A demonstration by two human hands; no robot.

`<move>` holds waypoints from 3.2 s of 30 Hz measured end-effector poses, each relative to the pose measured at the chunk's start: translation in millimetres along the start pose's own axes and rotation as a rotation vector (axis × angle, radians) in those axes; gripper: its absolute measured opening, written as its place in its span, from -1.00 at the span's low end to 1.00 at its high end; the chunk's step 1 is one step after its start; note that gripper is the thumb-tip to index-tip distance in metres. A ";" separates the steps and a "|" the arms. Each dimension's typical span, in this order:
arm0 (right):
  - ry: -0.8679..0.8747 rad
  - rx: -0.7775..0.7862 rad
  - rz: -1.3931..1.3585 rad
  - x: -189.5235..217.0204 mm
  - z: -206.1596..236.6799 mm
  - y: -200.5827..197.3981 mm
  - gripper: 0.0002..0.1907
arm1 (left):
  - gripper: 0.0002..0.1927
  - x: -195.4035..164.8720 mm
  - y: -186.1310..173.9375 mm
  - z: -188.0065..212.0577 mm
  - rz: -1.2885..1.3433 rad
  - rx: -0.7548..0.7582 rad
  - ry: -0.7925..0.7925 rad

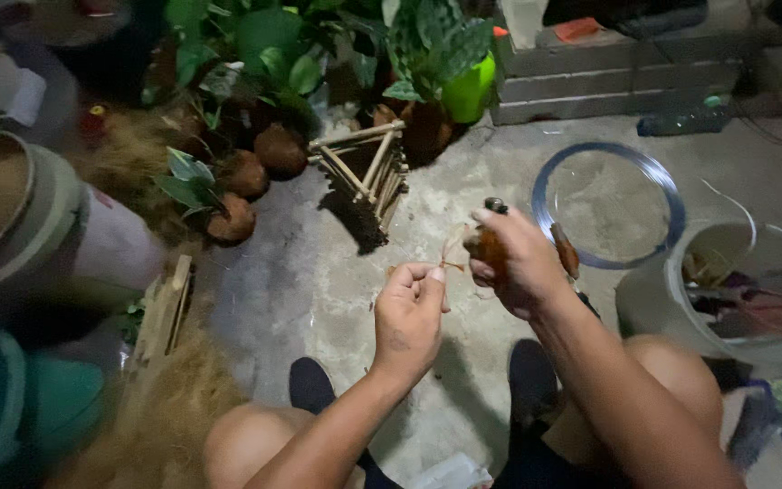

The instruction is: The person sits on the ground and assembles a small triangular bamboo frame, tying bamboo sticks together with thin wire. They cut wire with scissors, twist it by hand around the joints, and use a lighter to burn the wire ends before tightening the ties on the frame.

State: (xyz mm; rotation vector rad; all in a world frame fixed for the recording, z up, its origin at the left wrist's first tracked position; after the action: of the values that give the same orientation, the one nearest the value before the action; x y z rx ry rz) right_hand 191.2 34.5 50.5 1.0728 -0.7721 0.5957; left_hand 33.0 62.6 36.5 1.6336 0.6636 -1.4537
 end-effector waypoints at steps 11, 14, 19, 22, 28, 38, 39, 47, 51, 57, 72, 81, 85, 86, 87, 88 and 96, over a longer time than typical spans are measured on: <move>-0.188 0.090 0.275 -41.4 -4.2 17.3 -0.74 | -0.86 -27.1 -35.6 -15.1 0.067 -0.137 0.079; -0.090 0.069 0.097 -54.4 -9.5 7.3 -0.60 | -0.85 -26.0 -32.7 -13.9 0.074 -0.115 0.089; -0.013 0.037 0.094 -62.6 -12.7 4.5 -0.47 | -0.85 -20.5 -29.0 -11.4 0.088 -0.108 0.071; -0.005 0.031 0.111 -63.8 -12.5 7.1 -0.51 | -0.84 -19.5 -27.4 -10.5 0.047 -0.113 0.070; -0.012 0.044 0.112 -63.2 -10.5 13.2 -0.64 | -0.82 -19.4 -26.4 -10.2 0.096 -0.104 0.074; 0.020 0.005 0.231 -69.9 -13.2 8.3 -0.55 | -0.82 -20.2 -20.3 -10.6 0.205 -0.069 0.068; 0.008 0.015 0.234 -69.8 -12.8 8.6 -0.53 | -0.82 -19.9 -18.9 -9.9 0.227 -0.054 0.078; 0.014 0.000 0.237 -68.0 -10.0 7.8 -0.58 | -0.82 -16.2 -22.8 -8.2 0.133 -0.087 0.050; -0.018 0.018 0.277 -65.3 -9.1 11.5 -0.54 | -0.83 -17.4 -19.4 -9.2 0.223 -0.059 0.056; -0.011 0.043 0.290 -67.4 -9.8 12.3 -0.50 | -0.81 -14.7 -21.1 -9.8 0.212 -0.063 0.061; -0.011 0.021 0.290 -65.6 -8.6 7.7 -0.58 | -0.79 -12.0 -27.3 -9.0 0.041 -0.120 0.060; -0.003 0.000 0.270 -72.9 -13.2 0.7 -0.59 | -0.79 -20.2 -22.3 -8.2 0.050 -0.076 0.069; -0.046 -0.043 0.161 -63.9 -13.9 -8.5 -0.46 | -0.80 -19.9 -25.9 -3.7 -0.006 -0.110 -0.003; -0.044 -0.058 0.111 -60.0 -14.1 -11.8 -0.40 | -0.80 -22.6 -25.3 -0.3 -0.009 -0.097 0.001; -0.043 -0.074 0.059 -55.5 -14.0 -15.1 -0.35 | -0.79 -25.3 -24.5 3.2 -0.013 -0.082 0.006; -0.088 -0.080 0.051 -46.1 -13.6 -17.7 -0.35 | -0.79 -28.0 -23.7 5.9 -0.021 -0.060 0.007; -0.247 -0.111 -0.053 2.3 -0.8 -25.1 -0.37 | -0.81 -32.7 -13.9 29.1 0.020 -0.002 -0.077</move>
State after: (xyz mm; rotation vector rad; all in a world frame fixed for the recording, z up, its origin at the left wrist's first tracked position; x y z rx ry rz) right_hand 211.8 26.1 38.5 1.0726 -0.9768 0.3744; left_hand -0.3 49.6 65.5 1.5698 0.6037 -1.4937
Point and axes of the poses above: each hand's wrist, its own z-axis away from the middle knuckle, its own y-axis out of the palm, x = y × z, the point moved 8 cm from there along -z, towards the middle knuckle, and after that the axes turned 6 degrees about x, right-handed, at the moved point
